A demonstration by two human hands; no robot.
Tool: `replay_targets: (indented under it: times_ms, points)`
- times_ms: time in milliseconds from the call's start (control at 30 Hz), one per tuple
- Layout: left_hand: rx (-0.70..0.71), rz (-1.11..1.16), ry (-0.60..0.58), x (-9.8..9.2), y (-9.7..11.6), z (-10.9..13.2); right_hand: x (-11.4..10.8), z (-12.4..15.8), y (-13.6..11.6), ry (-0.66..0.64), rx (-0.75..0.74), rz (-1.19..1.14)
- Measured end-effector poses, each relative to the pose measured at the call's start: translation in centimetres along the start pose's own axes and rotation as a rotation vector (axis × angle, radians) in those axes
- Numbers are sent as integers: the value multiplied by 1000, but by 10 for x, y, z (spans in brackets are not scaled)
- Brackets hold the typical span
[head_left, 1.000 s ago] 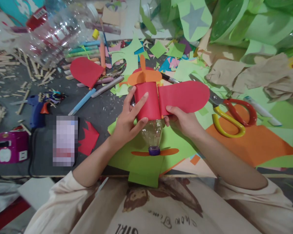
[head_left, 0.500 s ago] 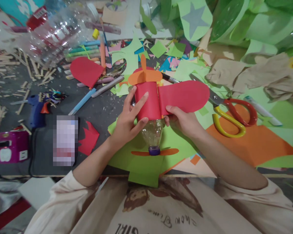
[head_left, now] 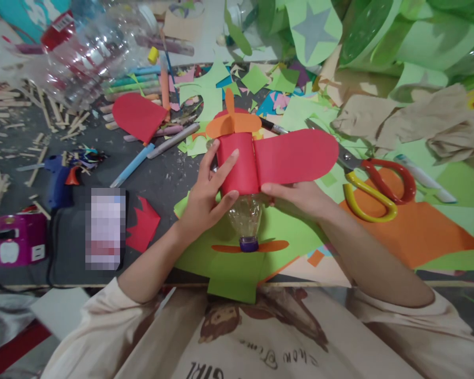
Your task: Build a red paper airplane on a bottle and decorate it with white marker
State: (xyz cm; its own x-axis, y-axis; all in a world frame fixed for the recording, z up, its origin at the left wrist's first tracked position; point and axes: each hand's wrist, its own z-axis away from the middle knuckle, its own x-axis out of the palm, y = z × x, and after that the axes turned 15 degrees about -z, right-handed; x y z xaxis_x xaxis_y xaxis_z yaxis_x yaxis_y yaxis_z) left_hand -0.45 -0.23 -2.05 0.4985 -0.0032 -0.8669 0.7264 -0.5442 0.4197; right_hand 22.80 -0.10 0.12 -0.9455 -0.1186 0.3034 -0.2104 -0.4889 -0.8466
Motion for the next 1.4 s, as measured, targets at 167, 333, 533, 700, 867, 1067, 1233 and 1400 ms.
replay_targets:
  times_ms: [167, 333, 533, 700, 867, 1067, 1233, 1400]
  points:
    - [6, 11, 1, 0, 0, 0, -14, -2, -10, -98, -52, 220]
    - [-22, 10, 16, 1, 1, 1, -14, -4, 4, -12, -292, 259]
    - [15, 23, 15, 2, -1, 1, -16, -2, 1, -91, -285, 666]
    - [24, 25, 17, 2, -1, 2, -15, 0, -4, -136, -288, 784]
    - [27, 30, 31, 3, -1, 1, -15, 1, -4, -149, -290, 814]
    - [26, 45, 18, 3, -2, 1, -13, 1, -8, -180, -278, 836]
    - [31, 34, 18, 2, -2, 1, -13, 0, -7, -180, -241, 847]
    - [26, 26, 18, 2, -2, 1, -13, 0, -8, -181, -235, 858]
